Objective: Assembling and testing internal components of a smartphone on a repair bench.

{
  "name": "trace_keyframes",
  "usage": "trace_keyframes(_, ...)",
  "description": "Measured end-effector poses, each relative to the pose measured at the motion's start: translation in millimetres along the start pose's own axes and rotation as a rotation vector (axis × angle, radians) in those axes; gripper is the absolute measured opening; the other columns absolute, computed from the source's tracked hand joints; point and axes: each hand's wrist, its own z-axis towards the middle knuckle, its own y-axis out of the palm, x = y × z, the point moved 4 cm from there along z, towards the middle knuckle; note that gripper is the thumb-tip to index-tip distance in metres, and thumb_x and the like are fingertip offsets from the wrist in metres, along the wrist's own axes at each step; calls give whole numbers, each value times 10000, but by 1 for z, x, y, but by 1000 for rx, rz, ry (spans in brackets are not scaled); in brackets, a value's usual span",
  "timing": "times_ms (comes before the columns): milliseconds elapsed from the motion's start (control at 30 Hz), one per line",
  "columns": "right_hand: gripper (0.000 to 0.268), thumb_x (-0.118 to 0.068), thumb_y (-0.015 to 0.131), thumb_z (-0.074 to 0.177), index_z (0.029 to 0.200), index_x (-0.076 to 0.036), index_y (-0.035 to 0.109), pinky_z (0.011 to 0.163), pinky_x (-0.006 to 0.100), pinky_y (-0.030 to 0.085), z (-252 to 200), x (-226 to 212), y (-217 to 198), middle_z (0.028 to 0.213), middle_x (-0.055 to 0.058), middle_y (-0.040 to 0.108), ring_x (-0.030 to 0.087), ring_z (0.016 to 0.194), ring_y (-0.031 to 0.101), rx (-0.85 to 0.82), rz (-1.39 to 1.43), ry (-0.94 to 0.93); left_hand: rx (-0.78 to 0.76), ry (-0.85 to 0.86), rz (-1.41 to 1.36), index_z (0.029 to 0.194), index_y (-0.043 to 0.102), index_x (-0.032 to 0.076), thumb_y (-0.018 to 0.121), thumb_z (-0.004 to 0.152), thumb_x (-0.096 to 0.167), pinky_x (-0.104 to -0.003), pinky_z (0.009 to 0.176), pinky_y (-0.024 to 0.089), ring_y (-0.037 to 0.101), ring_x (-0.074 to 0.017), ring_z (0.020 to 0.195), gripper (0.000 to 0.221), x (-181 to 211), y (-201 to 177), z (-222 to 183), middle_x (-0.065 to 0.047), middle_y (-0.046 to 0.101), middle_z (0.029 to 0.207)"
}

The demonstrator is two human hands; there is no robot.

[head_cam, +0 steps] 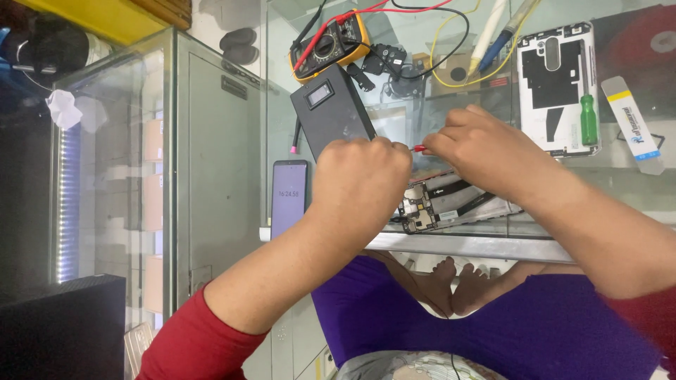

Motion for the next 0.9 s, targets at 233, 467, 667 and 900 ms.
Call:
trace_keyframes(233, 146, -227, 644, 1012, 1029, -137, 758, 858, 264, 490, 2, -4, -9, 793, 42, 773, 150, 880, 676, -24, -10, 0, 37, 60, -42, 780, 785, 61, 815, 724, -12, -224, 423, 403, 563, -125, 393, 96, 13, -3, 7, -31, 636, 503)
trace_keyframes(467, 187, -320, 728, 966, 1017, -143, 761, 824, 294, 480, -2, 10, -2, 747, 18, 741, 161, 861, 669, 78, 26, -13, 63, 31, -8, 884, 780, 77, 775, 753, -1, -234, 432, 407, 611, -145, 436, 152, 3, -2, 12, -19, 665, 572)
trace_keyframes(667, 327, -338, 731, 945, 1194, -126, 724, 917, 448, 452, -6, 28, -6, 972, 33, 660, 298, 1014, 585, 185, 86, -164, 122, -4, 91, 828, 586, 232, 706, 748, 128, -366, 449, 426, 642, -215, 542, 177, -2, 5, 13, 60, 613, 661)
trace_keyframes(900, 172, -51, 705, 1005, 1143, 39, 656, 926, 486, 457, -3, 18, -10, 1056, 175, 638, 375, 1018, 603, 346, 634, -246, -16, 5, -321, 1179, 453, 65, 541, 799, 44, -542, 419, 434, 649, -404, 574, 391, 2, -3, 27, -55, 683, 666)
